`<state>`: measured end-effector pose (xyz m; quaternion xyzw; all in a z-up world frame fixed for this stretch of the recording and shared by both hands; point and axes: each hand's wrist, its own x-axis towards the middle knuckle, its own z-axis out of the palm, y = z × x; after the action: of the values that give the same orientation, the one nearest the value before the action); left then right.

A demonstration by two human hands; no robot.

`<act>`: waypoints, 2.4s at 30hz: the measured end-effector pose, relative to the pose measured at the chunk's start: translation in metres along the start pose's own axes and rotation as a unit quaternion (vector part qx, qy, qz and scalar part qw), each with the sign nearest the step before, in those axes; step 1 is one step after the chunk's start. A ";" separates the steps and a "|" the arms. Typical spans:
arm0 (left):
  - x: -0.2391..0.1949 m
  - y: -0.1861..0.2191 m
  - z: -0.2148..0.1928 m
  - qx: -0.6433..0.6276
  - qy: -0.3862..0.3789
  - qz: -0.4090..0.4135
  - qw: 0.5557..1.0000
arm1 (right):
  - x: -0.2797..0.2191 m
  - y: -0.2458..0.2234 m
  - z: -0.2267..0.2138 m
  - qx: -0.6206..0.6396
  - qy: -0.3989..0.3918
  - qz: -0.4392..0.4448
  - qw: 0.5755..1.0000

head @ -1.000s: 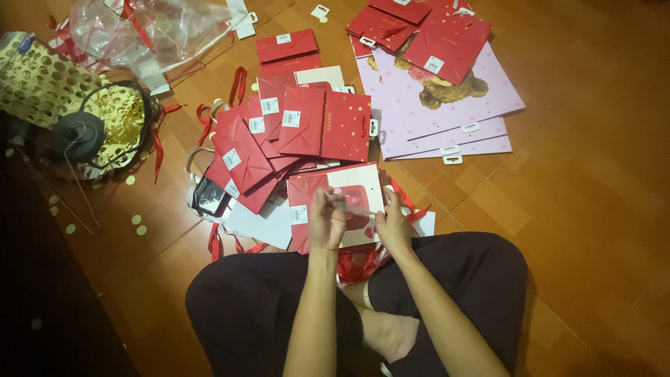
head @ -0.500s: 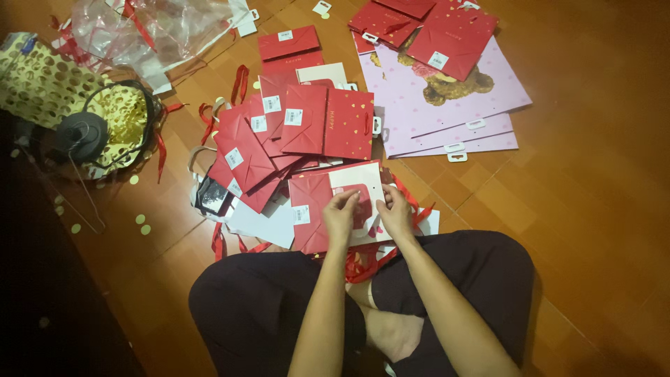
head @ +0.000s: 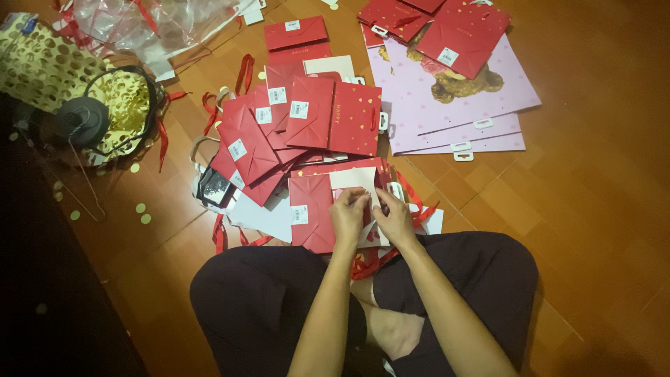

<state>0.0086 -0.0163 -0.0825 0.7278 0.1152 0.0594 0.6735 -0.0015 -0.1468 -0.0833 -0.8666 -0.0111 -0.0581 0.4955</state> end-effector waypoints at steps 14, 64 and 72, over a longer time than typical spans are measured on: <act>-0.004 0.023 -0.004 0.054 -0.005 -0.022 0.998 | 0.000 0.038 0.001 0.207 -0.035 -0.020 0.977; -0.023 0.076 -0.014 0.427 -0.049 0.196 0.881 | -0.023 0.063 0.035 0.286 -0.128 0.040 0.949; -0.050 0.127 0.004 0.370 -0.021 0.233 0.899 | -0.031 0.122 0.064 0.428 -0.267 0.146 0.851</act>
<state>-0.0278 -0.0410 0.0465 0.9315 -0.0583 0.1519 0.3252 -0.0176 -0.1529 -0.2236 -0.5422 -0.0400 0.2595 0.7982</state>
